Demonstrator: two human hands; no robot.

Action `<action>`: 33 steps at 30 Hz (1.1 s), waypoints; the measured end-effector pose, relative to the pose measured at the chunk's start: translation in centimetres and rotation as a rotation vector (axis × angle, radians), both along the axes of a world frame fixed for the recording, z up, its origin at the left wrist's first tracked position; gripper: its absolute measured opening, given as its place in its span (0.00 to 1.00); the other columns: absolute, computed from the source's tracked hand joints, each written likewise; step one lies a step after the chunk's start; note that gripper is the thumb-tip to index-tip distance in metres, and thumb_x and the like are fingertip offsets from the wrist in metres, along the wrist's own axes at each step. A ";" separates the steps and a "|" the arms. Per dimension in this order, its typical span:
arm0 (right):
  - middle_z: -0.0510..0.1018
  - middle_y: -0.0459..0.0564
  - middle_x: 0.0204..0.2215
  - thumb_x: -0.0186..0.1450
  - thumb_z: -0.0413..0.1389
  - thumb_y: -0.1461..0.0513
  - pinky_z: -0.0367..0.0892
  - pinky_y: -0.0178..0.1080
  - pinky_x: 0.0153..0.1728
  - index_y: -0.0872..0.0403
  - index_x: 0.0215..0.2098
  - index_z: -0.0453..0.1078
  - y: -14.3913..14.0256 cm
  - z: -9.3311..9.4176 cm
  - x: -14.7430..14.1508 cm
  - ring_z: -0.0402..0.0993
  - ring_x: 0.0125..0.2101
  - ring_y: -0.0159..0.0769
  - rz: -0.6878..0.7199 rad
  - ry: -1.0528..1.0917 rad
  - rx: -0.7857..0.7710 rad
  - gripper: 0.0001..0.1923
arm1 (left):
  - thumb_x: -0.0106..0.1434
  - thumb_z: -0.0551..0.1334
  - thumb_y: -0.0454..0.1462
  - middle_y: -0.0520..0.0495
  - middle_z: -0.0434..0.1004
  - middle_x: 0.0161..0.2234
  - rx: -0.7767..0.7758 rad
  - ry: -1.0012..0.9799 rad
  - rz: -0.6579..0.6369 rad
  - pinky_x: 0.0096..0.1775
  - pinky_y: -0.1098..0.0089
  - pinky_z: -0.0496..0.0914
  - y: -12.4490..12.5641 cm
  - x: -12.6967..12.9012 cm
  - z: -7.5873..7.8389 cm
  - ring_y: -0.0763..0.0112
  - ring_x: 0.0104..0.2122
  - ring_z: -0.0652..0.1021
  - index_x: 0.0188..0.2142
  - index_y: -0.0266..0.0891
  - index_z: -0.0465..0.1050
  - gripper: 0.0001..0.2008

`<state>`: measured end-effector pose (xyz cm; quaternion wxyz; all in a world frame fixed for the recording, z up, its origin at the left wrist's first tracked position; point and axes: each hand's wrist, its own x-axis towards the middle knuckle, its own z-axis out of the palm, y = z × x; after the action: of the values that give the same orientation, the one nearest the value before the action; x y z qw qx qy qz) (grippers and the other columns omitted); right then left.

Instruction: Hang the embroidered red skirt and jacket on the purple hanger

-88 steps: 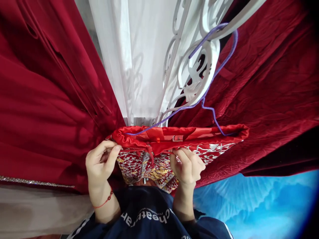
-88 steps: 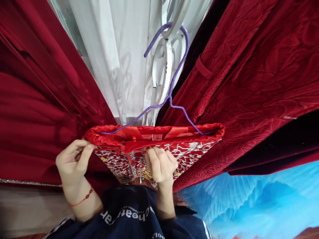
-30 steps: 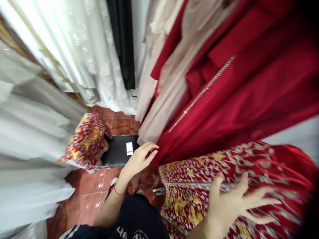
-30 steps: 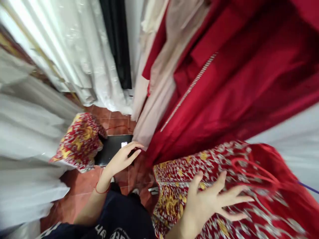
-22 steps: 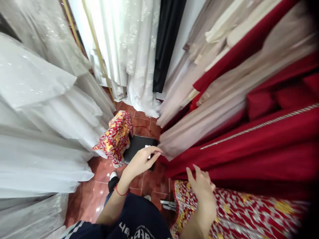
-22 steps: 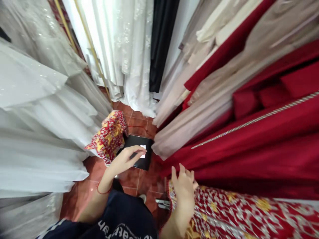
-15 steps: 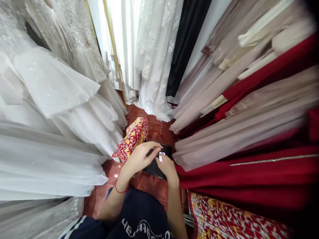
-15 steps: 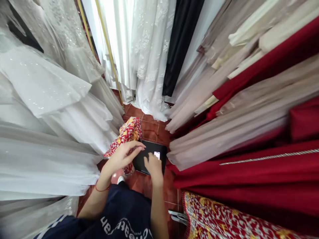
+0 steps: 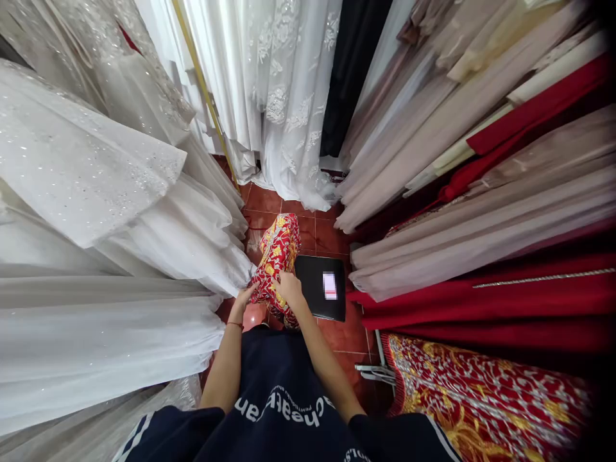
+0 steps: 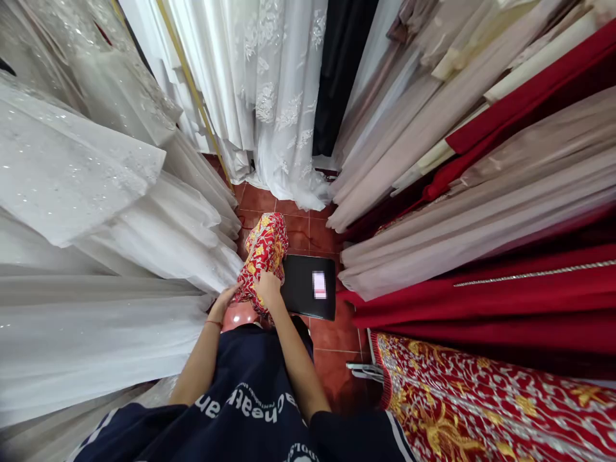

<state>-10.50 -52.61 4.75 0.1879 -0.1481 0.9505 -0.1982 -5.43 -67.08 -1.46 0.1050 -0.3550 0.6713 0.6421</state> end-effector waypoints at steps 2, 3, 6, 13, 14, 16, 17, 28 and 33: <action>0.79 0.58 0.42 0.71 0.53 0.56 0.70 0.45 0.46 0.61 0.46 0.72 0.0 0.5 -0.2 0.78 0.43 0.41 -0.030 -0.038 0.008 0.15 | 0.68 0.62 0.44 0.42 0.74 0.51 -0.065 -0.012 -0.003 0.46 0.57 0.75 -1.4 -0.2 0.1 0.62 0.46 0.77 0.53 0.36 0.70 0.18; 0.79 0.61 0.42 0.71 0.53 0.57 0.68 0.45 0.46 0.62 0.44 0.72 0.0 0.8 -0.2 0.78 0.44 0.44 -0.052 -0.050 0.009 0.15 | 0.68 0.61 0.44 0.43 0.75 0.49 -0.118 -0.004 -0.005 0.46 0.58 0.75 -2.3 -0.5 0.6 0.62 0.45 0.77 0.51 0.35 0.71 0.17; 0.79 0.63 0.44 0.73 0.48 0.54 0.65 0.42 0.46 0.59 0.43 0.72 -0.1 2.7 0.6 0.77 0.47 0.46 -0.103 -0.049 -0.028 0.17 | 0.67 0.60 0.45 0.48 0.77 0.36 -0.254 0.101 -0.041 0.42 0.65 0.72 -4.5 -1.3 3.6 0.64 0.39 0.77 0.38 0.33 0.74 0.15; 0.80 0.50 0.39 0.72 0.45 0.46 0.67 0.36 0.41 0.51 0.45 0.68 3.0 8.8 3.1 0.77 0.40 0.37 -0.282 0.076 -0.461 0.19 | 0.62 0.60 0.37 0.47 0.75 0.28 -0.678 0.647 -0.551 0.47 0.57 0.68 2.0 -0.9 13.8 0.61 0.33 0.75 0.27 0.41 0.70 0.07; 0.80 0.49 0.37 0.70 0.48 0.46 0.67 0.36 0.40 0.51 0.45 0.67 4.0 9.4 3.3 0.77 0.38 0.38 -0.306 0.066 -0.504 0.19 | 0.61 0.58 0.33 0.44 0.77 0.31 -0.747 0.737 -0.647 0.48 0.53 0.68 4.0 -0.5 14.6 0.58 0.36 0.76 0.30 0.42 0.71 0.05; 0.79 0.48 0.32 0.67 0.52 0.44 0.66 0.36 0.35 0.51 0.41 0.69 6.5 10.3 3.4 0.75 0.34 0.38 -0.331 0.010 -0.509 0.20 | 0.61 0.56 0.31 0.41 0.78 0.32 -0.752 0.796 -0.770 0.49 0.50 0.69 7.8 0.3 15.6 0.54 0.38 0.78 0.31 0.44 0.71 0.07; 0.78 0.47 0.30 0.66 0.53 0.44 0.65 0.35 0.33 0.52 0.37 0.69 7.8 10.6 3.3 0.74 0.32 0.38 -0.344 -0.015 -0.500 0.20 | 0.62 0.56 0.31 0.40 0.79 0.33 -0.737 0.805 -0.815 0.48 0.49 0.70 9.5 0.7 15.8 0.53 0.39 0.78 0.31 0.45 0.71 0.08; 0.72 0.44 0.24 0.70 0.49 0.51 0.61 0.34 0.32 0.54 0.27 0.67 22.7 12.9 7.0 0.65 0.27 0.32 -0.285 0.117 -0.529 0.19 | 0.73 0.48 0.48 0.46 0.81 0.30 -0.436 0.653 -1.228 0.38 0.63 0.70 17.3 2.6 17.2 0.61 0.32 0.80 0.32 0.43 0.73 0.21; 0.70 0.42 0.24 0.69 0.54 0.52 0.62 0.33 0.32 0.53 0.28 0.65 31.0 17.4 12.4 0.65 0.27 0.31 -0.449 0.352 -0.564 0.16 | 0.73 0.47 0.49 0.46 0.81 0.33 -0.489 0.503 -1.210 0.41 0.64 0.71 19.4 3.3 16.0 0.59 0.37 0.81 0.33 0.43 0.75 0.23</action>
<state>1.88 -21.58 22.20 -0.0737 -0.0139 0.8851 -0.4593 -2.10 -47.72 14.54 0.2028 0.2269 0.8802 0.3641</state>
